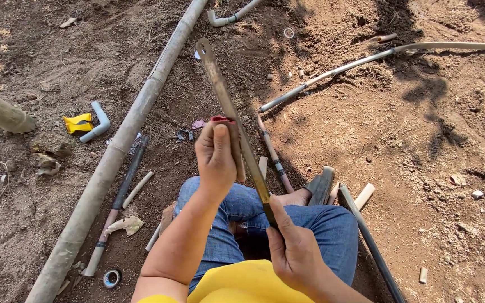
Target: Sanding the end of a PVC pipe using sandpaper to prepare it for connection.
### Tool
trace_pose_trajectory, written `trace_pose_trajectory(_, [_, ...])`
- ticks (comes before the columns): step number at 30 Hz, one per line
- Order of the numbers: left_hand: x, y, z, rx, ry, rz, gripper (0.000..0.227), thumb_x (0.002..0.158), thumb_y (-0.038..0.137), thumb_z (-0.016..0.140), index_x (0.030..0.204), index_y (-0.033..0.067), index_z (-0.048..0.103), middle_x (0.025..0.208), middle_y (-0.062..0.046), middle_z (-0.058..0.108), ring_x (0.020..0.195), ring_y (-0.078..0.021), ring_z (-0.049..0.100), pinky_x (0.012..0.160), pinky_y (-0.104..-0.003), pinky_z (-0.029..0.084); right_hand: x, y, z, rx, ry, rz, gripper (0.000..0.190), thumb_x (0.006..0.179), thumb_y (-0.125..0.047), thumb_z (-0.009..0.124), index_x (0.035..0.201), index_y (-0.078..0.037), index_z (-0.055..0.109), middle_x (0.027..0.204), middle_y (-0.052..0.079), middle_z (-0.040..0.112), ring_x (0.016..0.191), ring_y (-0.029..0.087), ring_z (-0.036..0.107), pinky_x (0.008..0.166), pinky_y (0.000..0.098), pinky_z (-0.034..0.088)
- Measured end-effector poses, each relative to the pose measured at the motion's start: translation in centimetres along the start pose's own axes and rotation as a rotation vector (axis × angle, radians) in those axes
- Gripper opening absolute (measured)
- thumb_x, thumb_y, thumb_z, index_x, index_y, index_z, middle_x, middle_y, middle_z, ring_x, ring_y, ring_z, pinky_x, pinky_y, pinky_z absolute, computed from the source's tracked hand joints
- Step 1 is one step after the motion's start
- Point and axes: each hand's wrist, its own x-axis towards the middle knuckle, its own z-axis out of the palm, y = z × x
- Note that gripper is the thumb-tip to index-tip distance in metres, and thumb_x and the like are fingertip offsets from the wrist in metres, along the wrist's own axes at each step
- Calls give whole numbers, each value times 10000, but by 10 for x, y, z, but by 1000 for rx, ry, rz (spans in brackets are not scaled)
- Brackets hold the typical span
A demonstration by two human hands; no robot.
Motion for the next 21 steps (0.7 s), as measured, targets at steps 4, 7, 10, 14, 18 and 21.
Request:
trace_pose_trajectory(4, [-5,-11,1,53,-9,-14,273,1148,365,498,1064,120,584,706,31,597,394,-71,481,339,-236,416,13,0,-6,-32,2,13,712,931,-20,636,1604,-66,408,632,37,740,404,143,547,401,327,412])
trace_pose_trajectory(7, [-21,-11,18,5,-108,-108,317,1149,355,517,1163,55,619,641,42,587,399,-60,432,417,-224,331,24,-2,-12,-10,40,51,745,963,-26,614,1647,-141,344,738,59,801,407,134,536,401,333,392])
trace_pose_trajectory(10, [-5,-1,12,-2,-160,-25,324,1156,377,485,1070,85,596,585,49,557,350,-66,407,371,-231,330,20,-8,-9,-20,48,-60,744,920,22,618,1610,-44,348,1418,273,710,536,208,721,485,346,521])
trace_pose_trajectory(14, [7,-5,-2,80,39,44,341,1136,420,488,1060,102,583,677,27,567,393,-68,435,349,-247,353,8,-4,-3,-22,-1,-25,729,936,-8,628,1619,-83,384,616,12,715,410,125,520,401,308,395])
trace_pose_trajectory(18, [-24,-32,17,62,-154,-3,354,1153,448,494,1155,107,587,878,-5,679,604,-74,580,522,-246,483,23,2,-9,-34,45,17,741,964,-28,609,1644,-123,332,782,75,824,398,145,580,387,351,408])
trace_pose_trajectory(21, [-18,-19,19,35,-129,2,347,1152,419,496,1087,102,621,650,65,550,455,-49,414,489,-223,364,28,-6,-11,-49,49,-14,711,967,-30,606,1630,-81,353,806,96,816,413,164,564,409,359,418])
